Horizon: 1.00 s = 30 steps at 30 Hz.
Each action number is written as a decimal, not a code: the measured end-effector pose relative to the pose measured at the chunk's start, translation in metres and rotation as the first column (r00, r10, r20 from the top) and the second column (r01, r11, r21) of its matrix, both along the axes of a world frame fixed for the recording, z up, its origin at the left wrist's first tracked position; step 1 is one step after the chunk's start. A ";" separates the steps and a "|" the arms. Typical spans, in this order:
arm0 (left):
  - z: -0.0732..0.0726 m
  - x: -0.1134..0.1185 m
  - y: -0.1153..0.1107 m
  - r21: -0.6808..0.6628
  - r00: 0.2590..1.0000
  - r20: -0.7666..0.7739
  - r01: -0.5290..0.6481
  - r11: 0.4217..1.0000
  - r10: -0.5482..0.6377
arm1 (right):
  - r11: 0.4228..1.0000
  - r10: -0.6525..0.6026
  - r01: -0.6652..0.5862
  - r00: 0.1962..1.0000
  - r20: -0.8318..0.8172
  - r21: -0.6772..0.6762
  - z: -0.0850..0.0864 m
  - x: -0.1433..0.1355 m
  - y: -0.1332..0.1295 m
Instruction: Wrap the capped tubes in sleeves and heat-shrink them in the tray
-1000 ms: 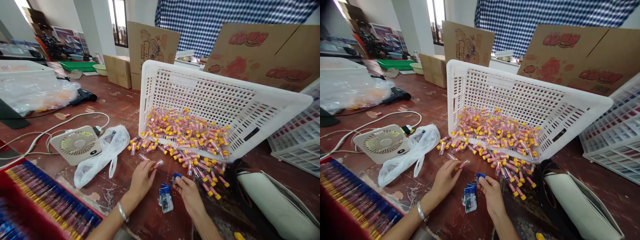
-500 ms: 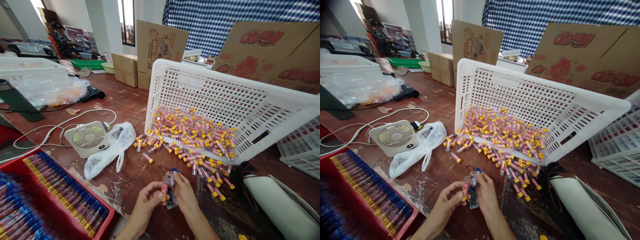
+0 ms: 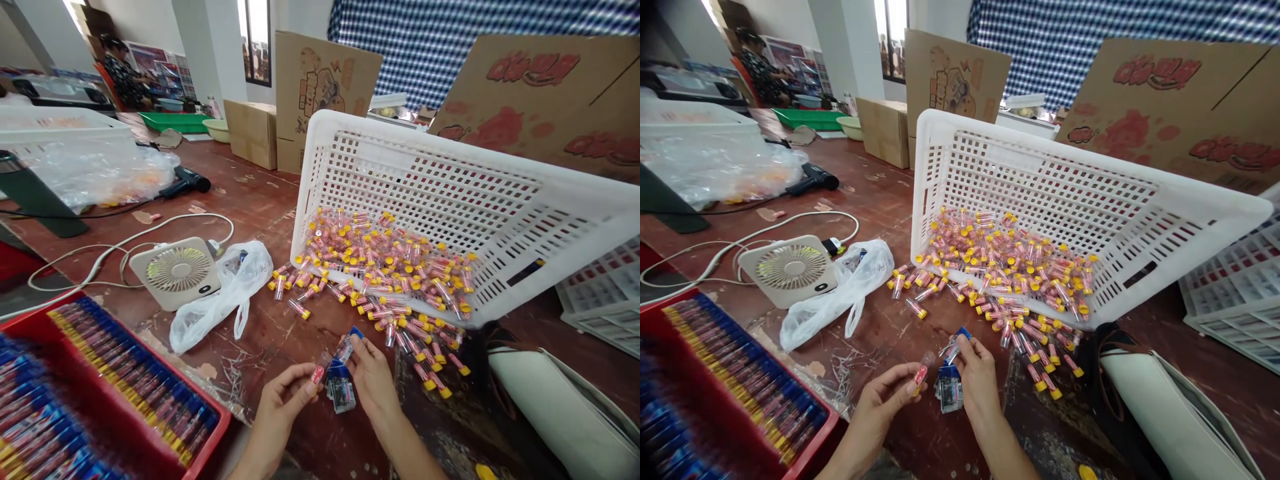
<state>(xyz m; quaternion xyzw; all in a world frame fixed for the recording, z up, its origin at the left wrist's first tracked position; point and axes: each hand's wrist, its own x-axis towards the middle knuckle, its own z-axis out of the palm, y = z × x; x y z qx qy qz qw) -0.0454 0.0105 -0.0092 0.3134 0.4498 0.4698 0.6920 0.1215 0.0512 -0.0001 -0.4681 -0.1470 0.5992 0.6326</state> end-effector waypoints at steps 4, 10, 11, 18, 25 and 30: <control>0.002 0.009 -0.004 0.002 0.999 0.012 -0.043 0.999 0.043 | 1.000 0.022 -0.022 0.999 -0.045 -0.001 0.001 -0.007 0.000; -0.004 0.009 -0.004 0.026 0.999 0.001 -0.051 0.998 0.051 | 0.997 0.074 -0.073 0.997 -0.015 0.036 0.000 -0.010 -0.005; -0.005 0.008 -0.004 0.031 0.999 0.001 -0.037 0.999 0.037 | 0.995 0.085 -0.085 0.996 0.008 0.046 0.000 -0.011 -0.006; -0.007 0.009 -0.003 0.028 0.995 0.080 -0.066 0.997 0.064 | 0.970 0.189 -0.223 0.943 0.274 0.096 -0.004 -0.015 -0.013; 0.000 0.008 0.003 0.064 0.988 0.130 -0.096 0.993 0.087 | 0.920 0.321 -0.381 0.864 0.388 0.088 -0.003 -0.021 -0.020; 0.004 0.000 0.004 0.063 0.984 0.175 -0.016 0.998 0.004 | 0.926 0.330 -0.371 0.886 0.326 0.071 0.002 -0.023 -0.022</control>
